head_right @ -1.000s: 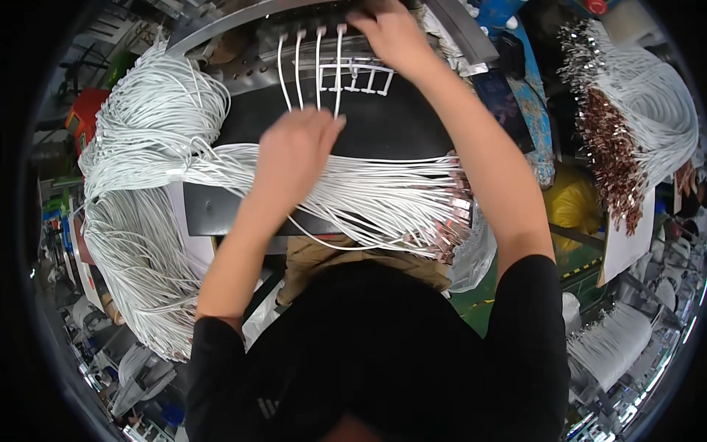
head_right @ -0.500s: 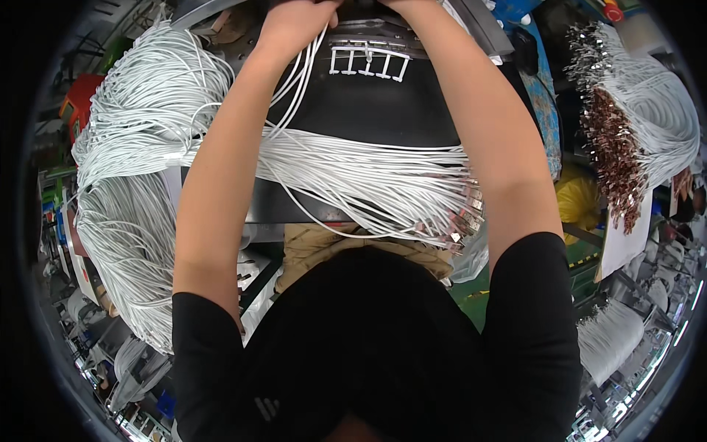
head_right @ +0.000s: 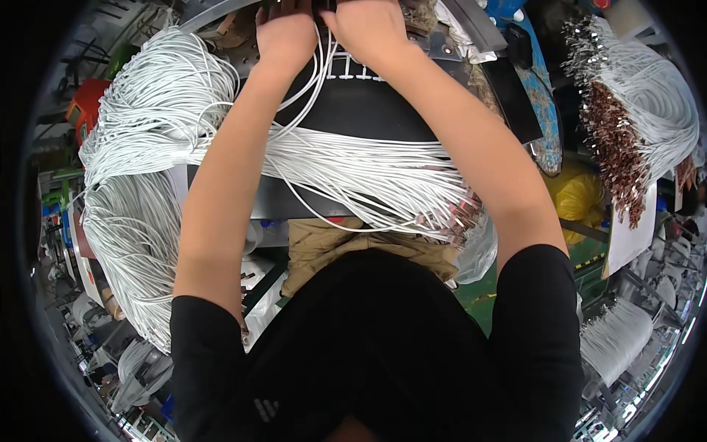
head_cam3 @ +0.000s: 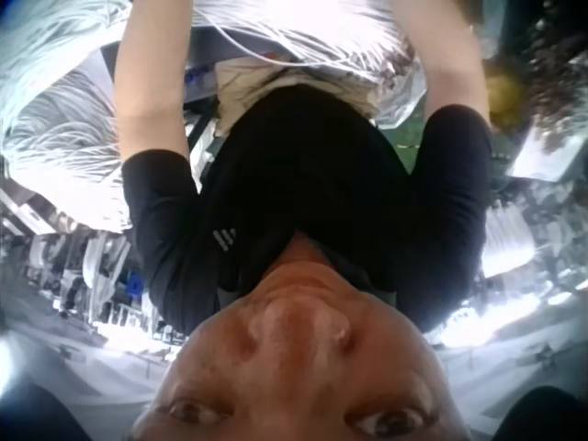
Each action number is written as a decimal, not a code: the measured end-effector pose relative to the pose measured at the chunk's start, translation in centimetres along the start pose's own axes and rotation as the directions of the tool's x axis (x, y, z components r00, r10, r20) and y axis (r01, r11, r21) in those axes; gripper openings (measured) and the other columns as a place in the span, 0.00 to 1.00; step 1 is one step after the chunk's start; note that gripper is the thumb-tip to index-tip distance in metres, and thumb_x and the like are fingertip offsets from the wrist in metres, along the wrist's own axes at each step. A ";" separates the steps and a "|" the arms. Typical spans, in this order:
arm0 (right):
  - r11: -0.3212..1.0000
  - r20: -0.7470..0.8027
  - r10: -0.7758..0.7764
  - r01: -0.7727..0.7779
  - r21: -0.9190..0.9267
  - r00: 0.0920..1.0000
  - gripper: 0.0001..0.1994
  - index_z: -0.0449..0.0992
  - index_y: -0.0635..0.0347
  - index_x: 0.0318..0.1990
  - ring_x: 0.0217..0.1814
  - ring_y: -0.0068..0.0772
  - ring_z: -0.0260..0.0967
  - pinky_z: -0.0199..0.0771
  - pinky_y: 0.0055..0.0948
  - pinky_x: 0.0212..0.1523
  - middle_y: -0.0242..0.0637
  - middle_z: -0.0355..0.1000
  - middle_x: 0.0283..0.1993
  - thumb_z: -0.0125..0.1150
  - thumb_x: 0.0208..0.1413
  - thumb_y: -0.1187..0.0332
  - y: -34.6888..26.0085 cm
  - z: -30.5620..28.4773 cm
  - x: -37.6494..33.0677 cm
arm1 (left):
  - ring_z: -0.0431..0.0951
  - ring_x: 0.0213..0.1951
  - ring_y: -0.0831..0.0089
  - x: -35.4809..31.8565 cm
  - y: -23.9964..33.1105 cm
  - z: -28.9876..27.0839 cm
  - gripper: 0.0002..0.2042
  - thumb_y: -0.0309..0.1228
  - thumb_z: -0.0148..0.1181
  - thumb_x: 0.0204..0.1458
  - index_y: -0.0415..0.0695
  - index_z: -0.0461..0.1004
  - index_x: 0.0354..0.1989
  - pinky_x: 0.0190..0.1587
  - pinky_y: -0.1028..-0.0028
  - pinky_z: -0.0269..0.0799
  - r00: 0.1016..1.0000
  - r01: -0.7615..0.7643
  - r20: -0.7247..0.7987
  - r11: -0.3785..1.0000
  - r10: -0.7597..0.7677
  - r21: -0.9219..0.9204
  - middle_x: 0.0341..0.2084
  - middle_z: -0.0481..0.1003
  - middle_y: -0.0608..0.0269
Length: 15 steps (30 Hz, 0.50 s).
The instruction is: Organizing and aligning multiple white wire harnesses into a specialized assembly fixture.
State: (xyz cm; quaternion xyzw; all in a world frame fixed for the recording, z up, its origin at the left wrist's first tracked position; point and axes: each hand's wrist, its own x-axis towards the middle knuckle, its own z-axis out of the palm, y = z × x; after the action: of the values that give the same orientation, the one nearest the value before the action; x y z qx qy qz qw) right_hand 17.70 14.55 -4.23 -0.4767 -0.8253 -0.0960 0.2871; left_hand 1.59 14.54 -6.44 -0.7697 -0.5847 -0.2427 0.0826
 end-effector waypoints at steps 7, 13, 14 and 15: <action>0.901 0.195 0.099 -0.172 0.400 0.976 0.11 0.78 0.64 0.43 0.50 0.51 0.74 0.73 0.41 0.53 0.48 0.76 0.45 0.58 0.61 0.65 1.0 -0.4 -1.2 | 0.71 0.60 0.55 -1.2 -1.6 -0.5 0.24 0.34 0.52 0.55 0.37 0.71 0.60 0.66 0.60 0.61 1.000 -0.016 -0.003 0.993 0.015 -0.116 0.53 0.74 0.40; 0.642 -0.284 0.656 -0.320 0.697 0.700 0.13 0.79 0.67 0.44 0.38 0.26 0.76 0.75 0.23 0.44 0.38 0.79 0.40 0.49 0.70 0.69 10.2 -10.6 -18.2 | 0.80 0.32 0.71 -19.5 2.5 -12.3 0.16 0.39 0.57 0.64 0.35 0.78 0.43 0.35 0.74 0.75 0.747 0.661 0.624 -0.156 0.232 -0.734 0.31 0.80 0.55; 0.729 -0.367 0.657 -0.431 0.532 0.659 0.14 0.75 0.66 0.33 0.30 0.23 0.69 0.70 0.22 0.34 0.33 0.73 0.31 0.46 0.71 0.70 11.4 -13.0 -22.1 | 0.81 0.29 0.67 -23.9 2.2 -12.0 0.16 0.39 0.54 0.66 0.35 0.78 0.40 0.32 0.74 0.75 0.729 0.684 0.574 -0.382 0.373 -0.621 0.31 0.80 0.52; 0.790 -0.365 0.595 -0.440 0.426 0.715 0.14 0.71 0.65 0.30 0.26 0.20 0.59 0.61 0.23 0.27 0.29 0.65 0.26 0.47 0.70 0.72 11.4 -13.2 -26.0 | 0.81 0.30 0.66 -27.5 2.2 -12.5 0.16 0.37 0.52 0.67 0.34 0.77 0.41 0.33 0.73 0.75 0.666 0.741 0.658 -0.404 0.351 -0.535 0.31 0.80 0.51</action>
State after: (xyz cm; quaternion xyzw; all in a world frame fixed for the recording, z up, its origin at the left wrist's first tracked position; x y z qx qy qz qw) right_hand 42.22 -4.21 -9.42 -0.6005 -0.5618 0.0042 0.5691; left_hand -5.25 -14.93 -8.14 -0.3446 -0.2583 -0.3335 -0.8386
